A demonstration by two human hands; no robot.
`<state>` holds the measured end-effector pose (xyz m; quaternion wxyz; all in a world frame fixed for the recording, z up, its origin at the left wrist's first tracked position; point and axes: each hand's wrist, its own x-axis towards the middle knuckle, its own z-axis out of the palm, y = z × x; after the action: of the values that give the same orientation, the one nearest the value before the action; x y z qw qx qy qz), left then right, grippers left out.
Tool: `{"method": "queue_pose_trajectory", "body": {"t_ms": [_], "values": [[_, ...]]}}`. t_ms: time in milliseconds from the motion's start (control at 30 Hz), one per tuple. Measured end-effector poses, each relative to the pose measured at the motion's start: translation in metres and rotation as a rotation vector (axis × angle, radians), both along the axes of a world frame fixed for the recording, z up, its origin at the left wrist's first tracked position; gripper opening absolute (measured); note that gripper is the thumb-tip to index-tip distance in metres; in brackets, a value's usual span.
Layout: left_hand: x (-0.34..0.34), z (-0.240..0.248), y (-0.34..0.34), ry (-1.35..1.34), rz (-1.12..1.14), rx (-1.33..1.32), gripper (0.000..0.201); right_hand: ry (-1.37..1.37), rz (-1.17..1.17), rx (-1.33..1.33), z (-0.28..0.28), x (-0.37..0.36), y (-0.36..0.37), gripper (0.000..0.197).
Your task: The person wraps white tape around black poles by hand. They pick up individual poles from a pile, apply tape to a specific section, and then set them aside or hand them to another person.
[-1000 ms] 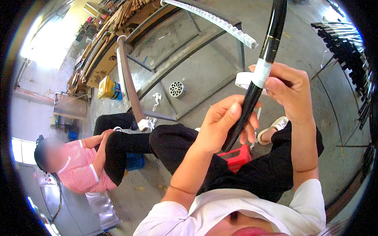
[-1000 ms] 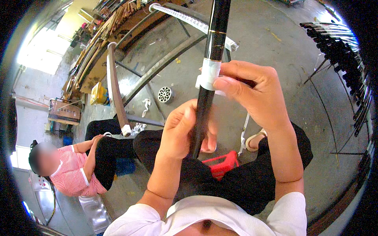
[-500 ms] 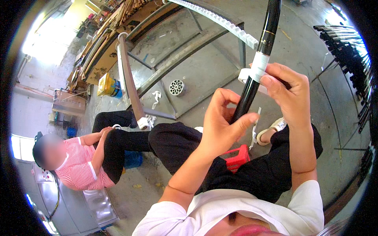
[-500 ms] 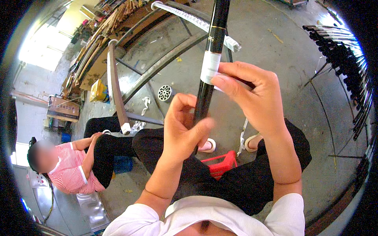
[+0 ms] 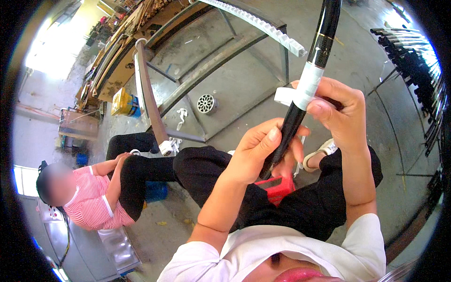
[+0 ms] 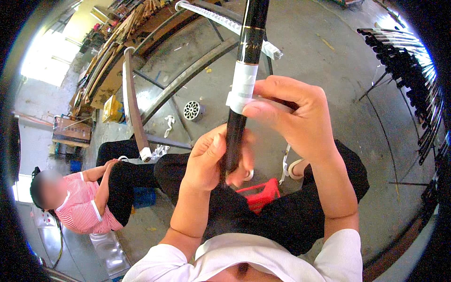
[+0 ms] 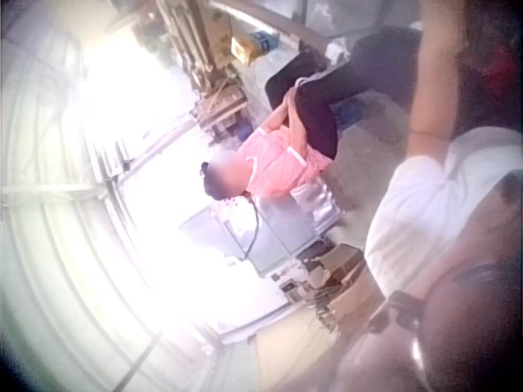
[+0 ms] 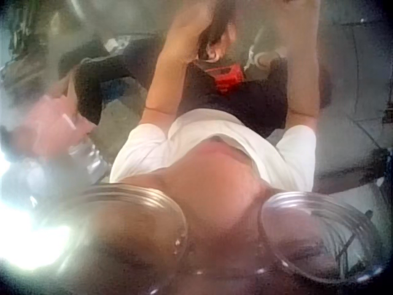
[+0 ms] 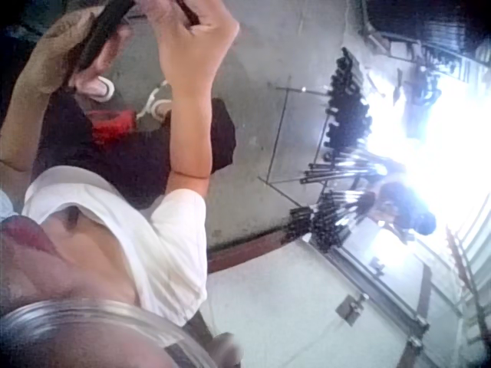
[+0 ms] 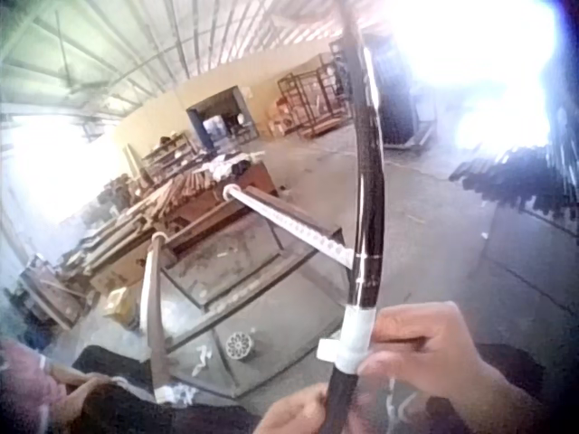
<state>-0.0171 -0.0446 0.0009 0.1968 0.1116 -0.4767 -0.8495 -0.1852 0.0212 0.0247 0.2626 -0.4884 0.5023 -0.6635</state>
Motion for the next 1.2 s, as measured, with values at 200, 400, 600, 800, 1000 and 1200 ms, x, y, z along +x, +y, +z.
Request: {"method": "queue_pose_trajectory", "body": {"t_ms": [200, 400, 600, 800, 1000, 1200], "values": [[-0.013, -0.007, 0.014, -0.163, 0.579, -0.612, 0.028, 0.117, -0.144, 0.113, -0.001, 0.001, 0.0, 0.02], [-0.002, 0.007, 0.007, -0.038, 0.107, -0.037, 0.04, -0.02, 0.039, 0.052, 0.001, -0.006, 0.003, 0.021], [-0.003, -0.007, 0.004, -0.037, 0.264, -0.403, 0.032, -0.01, 0.005, 0.166, 0.0, -0.004, 0.002, 0.026], [-0.005, -0.003, 0.013, -0.121, 0.358, -0.414, 0.025, 0.031, -0.006, 0.143, -0.004, -0.002, -0.001, 0.028], [0.003, 0.003, 0.003, 0.014, 0.039, 0.033, 0.023, -0.039, 0.131, 0.06, 0.001, -0.004, 0.003, 0.029], [-0.009, -0.015, 0.015, -0.174, 0.555, -0.71, 0.03, 0.041, -0.012, 0.137, -0.007, -0.002, 0.0, 0.029]]}}
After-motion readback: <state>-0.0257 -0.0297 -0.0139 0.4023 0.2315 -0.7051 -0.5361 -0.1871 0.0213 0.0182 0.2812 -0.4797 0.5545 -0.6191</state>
